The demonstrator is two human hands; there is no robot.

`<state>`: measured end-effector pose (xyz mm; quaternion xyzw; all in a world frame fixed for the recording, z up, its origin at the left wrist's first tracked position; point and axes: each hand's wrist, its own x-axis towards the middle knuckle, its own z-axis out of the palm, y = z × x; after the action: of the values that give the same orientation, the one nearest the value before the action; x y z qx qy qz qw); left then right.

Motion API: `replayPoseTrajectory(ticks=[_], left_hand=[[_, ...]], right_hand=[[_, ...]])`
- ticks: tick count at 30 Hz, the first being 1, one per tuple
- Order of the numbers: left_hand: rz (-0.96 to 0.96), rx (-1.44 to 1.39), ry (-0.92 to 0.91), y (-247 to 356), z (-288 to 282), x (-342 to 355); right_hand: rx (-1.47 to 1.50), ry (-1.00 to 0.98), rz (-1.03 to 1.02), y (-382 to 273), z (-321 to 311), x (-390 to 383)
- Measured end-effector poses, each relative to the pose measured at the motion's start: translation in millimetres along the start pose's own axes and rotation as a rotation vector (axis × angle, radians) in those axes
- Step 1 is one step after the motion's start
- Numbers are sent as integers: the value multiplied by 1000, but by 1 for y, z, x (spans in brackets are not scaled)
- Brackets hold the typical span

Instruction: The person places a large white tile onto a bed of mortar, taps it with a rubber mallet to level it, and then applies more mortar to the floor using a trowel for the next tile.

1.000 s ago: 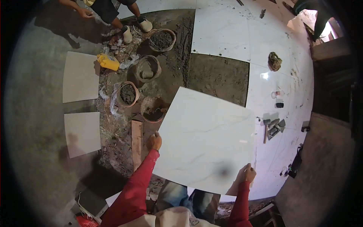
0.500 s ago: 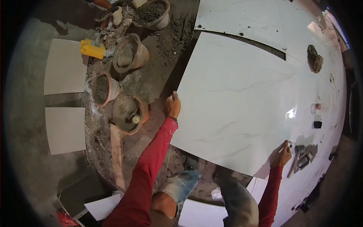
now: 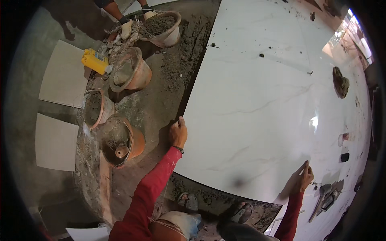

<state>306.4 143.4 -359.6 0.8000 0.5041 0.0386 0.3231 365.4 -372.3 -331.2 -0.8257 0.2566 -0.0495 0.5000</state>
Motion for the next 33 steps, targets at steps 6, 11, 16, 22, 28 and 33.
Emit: replayPoseTrajectory(ticks=[6, 11, 16, 22, 28, 33], left_hand=[[-6, -94, 3, -3, 7, 1], [41, -5, 56, -1, 4, 6], [12, 17, 7, 0, 5, 4], [25, 24, 82, -2, 6, 6], [-16, -46, -7, -2, 4, 12], [7, -62, 24, 0, 4, 12]], right_hand=[[-92, 40, -83, -10, 9, -1], [-34, 30, -45, -9, 16, -5], [-105, 42, -50, -2, 18, -3], [-45, 49, -56, -1, 22, -5], [-44, 1, -23, 6, 26, 5], [5, -18, -71, 3, 31, 6]])
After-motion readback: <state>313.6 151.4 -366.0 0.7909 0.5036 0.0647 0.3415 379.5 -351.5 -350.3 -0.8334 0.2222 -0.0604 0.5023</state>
